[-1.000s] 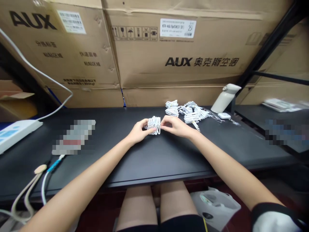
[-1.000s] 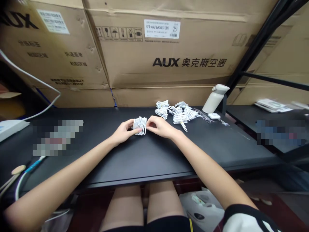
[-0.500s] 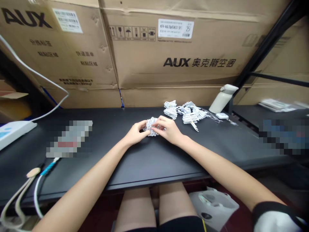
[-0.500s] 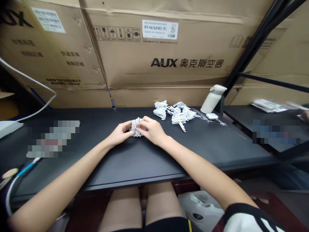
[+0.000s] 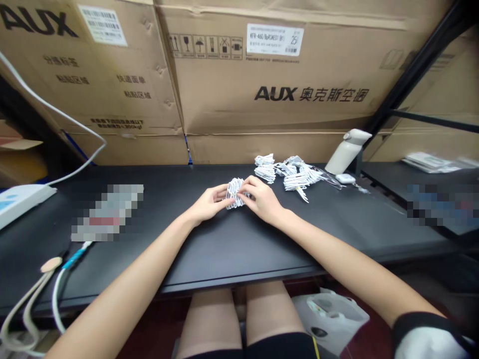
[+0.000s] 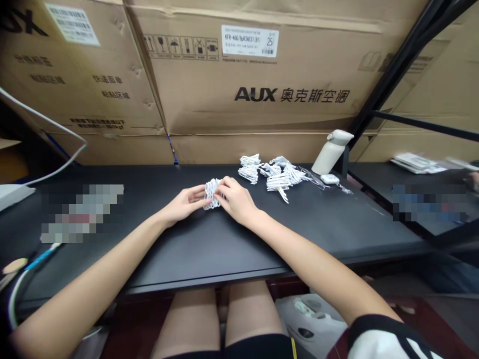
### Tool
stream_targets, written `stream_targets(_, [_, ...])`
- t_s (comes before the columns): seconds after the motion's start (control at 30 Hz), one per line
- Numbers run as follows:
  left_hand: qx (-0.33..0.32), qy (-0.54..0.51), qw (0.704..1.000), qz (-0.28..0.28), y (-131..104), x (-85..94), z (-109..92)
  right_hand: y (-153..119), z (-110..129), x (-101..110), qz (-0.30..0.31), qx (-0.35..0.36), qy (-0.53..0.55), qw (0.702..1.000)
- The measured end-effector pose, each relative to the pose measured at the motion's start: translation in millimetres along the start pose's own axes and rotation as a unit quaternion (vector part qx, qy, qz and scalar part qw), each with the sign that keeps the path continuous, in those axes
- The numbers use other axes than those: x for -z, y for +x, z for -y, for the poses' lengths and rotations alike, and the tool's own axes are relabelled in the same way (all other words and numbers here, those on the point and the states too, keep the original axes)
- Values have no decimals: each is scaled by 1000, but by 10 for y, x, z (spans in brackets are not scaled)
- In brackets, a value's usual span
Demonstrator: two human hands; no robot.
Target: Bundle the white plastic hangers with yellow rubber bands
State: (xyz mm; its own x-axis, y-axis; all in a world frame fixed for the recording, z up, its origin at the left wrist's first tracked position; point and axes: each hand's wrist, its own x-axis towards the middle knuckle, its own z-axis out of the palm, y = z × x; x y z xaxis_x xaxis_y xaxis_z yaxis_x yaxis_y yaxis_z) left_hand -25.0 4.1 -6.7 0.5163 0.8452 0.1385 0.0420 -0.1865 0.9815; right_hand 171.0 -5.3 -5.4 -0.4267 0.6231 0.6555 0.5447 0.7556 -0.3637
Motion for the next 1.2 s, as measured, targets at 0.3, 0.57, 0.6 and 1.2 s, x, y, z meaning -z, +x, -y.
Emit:
stream_targets(0.3, [10,-5,1000,-28,2,5,17,6,-10,34,48,46,40,997])
stream_targets(0.57, [-25,69,991,-111,-5,0,45,86,-30,66,-50,-217,172,960])
stream_targets(0.6, [-48,105,986,-119,-17,-5,35,107,-37,83,-37,-273,206,939])
stream_targets(1.2, [-203,462,847,-168,-96,18,-3,85,-105,271,196,-230,215,929])
